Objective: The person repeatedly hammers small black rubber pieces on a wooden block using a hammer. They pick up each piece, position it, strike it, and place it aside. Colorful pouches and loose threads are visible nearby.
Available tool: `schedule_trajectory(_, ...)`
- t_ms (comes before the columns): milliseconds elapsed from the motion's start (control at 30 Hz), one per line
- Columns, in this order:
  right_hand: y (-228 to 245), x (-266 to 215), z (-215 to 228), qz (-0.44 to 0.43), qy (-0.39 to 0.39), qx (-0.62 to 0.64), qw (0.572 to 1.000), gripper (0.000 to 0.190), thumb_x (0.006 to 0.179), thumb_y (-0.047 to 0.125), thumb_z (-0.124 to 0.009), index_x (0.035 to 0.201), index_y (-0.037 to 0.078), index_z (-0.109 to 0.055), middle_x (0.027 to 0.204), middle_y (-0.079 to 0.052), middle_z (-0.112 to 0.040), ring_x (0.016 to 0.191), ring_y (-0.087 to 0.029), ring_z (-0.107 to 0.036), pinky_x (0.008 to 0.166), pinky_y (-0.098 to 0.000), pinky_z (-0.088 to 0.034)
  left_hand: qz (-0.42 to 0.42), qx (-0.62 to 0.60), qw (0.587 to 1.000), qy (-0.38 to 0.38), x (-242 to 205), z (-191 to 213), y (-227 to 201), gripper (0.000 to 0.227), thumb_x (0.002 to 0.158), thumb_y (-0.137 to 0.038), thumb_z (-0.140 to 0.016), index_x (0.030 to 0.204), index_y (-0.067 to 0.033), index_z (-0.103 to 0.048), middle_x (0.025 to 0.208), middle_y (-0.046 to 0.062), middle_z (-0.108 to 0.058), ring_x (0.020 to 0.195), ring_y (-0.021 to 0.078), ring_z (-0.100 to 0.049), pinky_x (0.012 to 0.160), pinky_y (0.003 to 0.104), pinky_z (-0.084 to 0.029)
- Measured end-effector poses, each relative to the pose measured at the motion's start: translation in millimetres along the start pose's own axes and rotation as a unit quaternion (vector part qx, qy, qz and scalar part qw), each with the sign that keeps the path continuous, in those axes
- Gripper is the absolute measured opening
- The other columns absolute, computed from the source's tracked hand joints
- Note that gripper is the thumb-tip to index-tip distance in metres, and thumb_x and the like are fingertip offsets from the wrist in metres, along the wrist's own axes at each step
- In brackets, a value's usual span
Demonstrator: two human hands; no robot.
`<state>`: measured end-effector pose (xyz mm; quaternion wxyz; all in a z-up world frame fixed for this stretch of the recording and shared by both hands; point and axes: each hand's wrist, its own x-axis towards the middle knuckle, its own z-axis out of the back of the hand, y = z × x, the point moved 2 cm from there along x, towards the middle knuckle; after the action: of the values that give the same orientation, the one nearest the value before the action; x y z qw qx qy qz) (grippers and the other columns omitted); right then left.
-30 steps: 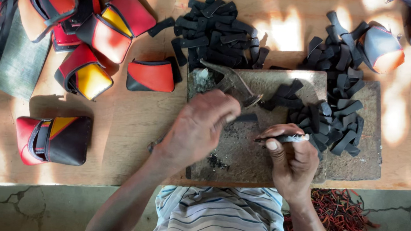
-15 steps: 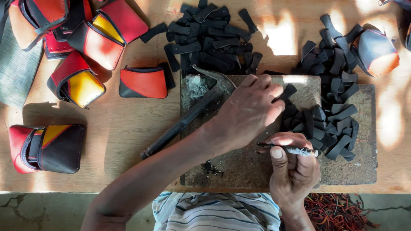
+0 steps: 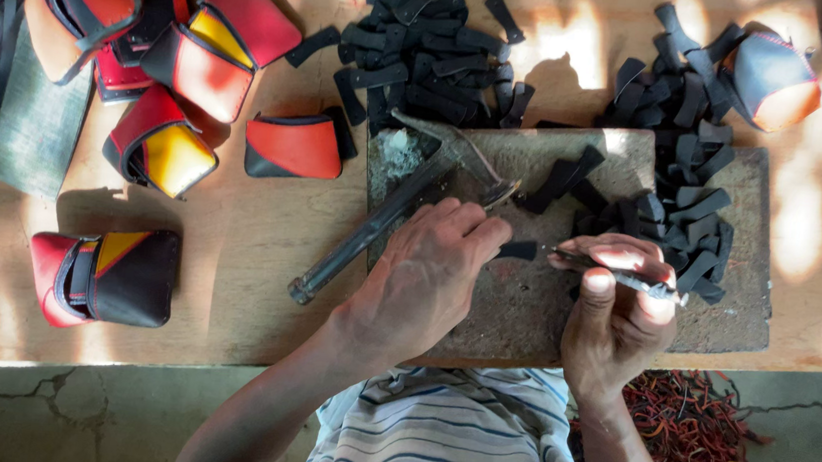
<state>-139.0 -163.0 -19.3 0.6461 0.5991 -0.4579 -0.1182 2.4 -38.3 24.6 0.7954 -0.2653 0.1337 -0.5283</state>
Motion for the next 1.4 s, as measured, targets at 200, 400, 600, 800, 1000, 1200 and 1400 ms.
schedule_trajectory(200, 4.7, 5.9, -5.0, -0.045, 0.079, -0.070, 0.993, 0.014, 0.111, 0.006, -0.063, 0.121, -0.002, -0.058, 0.115, -0.014, -0.066, 0.101, -0.018, -0.071, 0.091, -0.0300, -0.063, -0.018, -0.041, 0.997, -0.064, -22.5, -2.9, 5.7, 0.040, 0.089, -0.008, -0.073, 0.127, -0.0016, -0.060, 0.112, 0.013, -0.057, 0.106, 0.0280, -0.057, 0.096, 0.041, -0.051)
schedule_trajectory(400, 6.5, 16.2, -13.7, -0.103, 0.141, -0.154, 0.973, 0.011, 0.103, 0.004, -0.068, 0.111, -0.003, -0.063, 0.109, -0.010, -0.073, 0.090, -0.012, -0.072, 0.077, -0.0215, -0.058, -0.014, -0.087, 0.987, -0.135, -39.8, -12.5, 13.9, 0.059, 0.091, -0.004, -0.072, 0.146, 0.0012, -0.049, 0.110, 0.013, -0.059, 0.105, 0.0298, -0.056, 0.097, 0.043, -0.050)
schedule_trajectory(600, 7.4, 18.5, -33.1, -0.100, 0.210, -0.162, 0.959, 0.014, 0.099, -0.001, -0.071, 0.113, -0.002, -0.067, 0.106, -0.009, -0.072, 0.094, -0.012, -0.073, 0.082, -0.0241, -0.061, -0.023, -0.082, 0.979, -0.184, -39.2, -22.8, 21.3, 0.063, 0.094, -0.001, -0.070, 0.151, 0.0003, -0.043, 0.111, 0.014, -0.060, 0.107, 0.0298, -0.056, 0.098, 0.044, -0.049)
schedule_trajectory(800, 6.5, 23.4, -42.3, -0.051, 0.230, -0.199, 0.951, 0.014, 0.098, -0.002, -0.073, 0.111, -0.001, -0.068, 0.107, -0.008, -0.073, 0.095, -0.014, -0.074, 0.085, -0.0263, -0.060, -0.018, -0.089, 0.981, -0.171, -45.0, -12.9, 17.9, 0.070, 0.089, -0.003, -0.074, 0.151, 0.0006, -0.042, 0.118, 0.017, -0.060, 0.111, 0.0316, -0.056, 0.099, 0.044, -0.050)
schedule_trajectory(1000, 4.0, 21.6, -40.7, -0.074, 0.241, -0.189, 0.949, 0.012, 0.097, -0.003, -0.072, 0.109, 0.000, -0.069, 0.107, -0.007, -0.074, 0.096, -0.013, -0.075, 0.083, -0.0251, -0.061, -0.028, -0.100, 0.960, -0.259, -64.0, 5.4, 33.7, 0.056, 0.093, 0.003, -0.072, 0.146, -0.0029, -0.053, 0.128, 0.017, -0.063, 0.118, 0.0275, -0.063, 0.098, 0.034, -0.057)
schedule_trajectory(1200, 3.0, 21.4, -41.1, -0.068, 0.248, -0.179, 0.950, 0.011, 0.097, -0.005, -0.072, 0.107, -0.001, -0.068, 0.108, -0.007, -0.073, 0.095, -0.009, -0.073, 0.079, -0.0231, -0.060, 0.028, -0.140, 0.934, -0.328, -79.9, 25.8, 51.3, 0.049, 0.095, 0.007, -0.072, 0.141, -0.0064, -0.059, 0.125, 0.011, -0.067, 0.115, 0.0231, -0.068, 0.096, 0.034, -0.060)
schedule_trajectory(1400, 3.8, 22.3, -42.3, -0.054, 0.252, -0.208, 0.944, 0.012, 0.097, -0.004, -0.074, 0.107, -0.001, -0.068, 0.104, -0.007, -0.075, 0.089, -0.010, -0.073, 0.077, -0.0244, -0.060, 0.035, -0.132, 0.942, -0.306, -77.6, 27.7, 51.9, 0.047, 0.094, 0.009, -0.072, 0.138, -0.0047, -0.060, 0.121, 0.010, -0.069, 0.114, 0.0260, -0.067, 0.098, 0.037, -0.057)
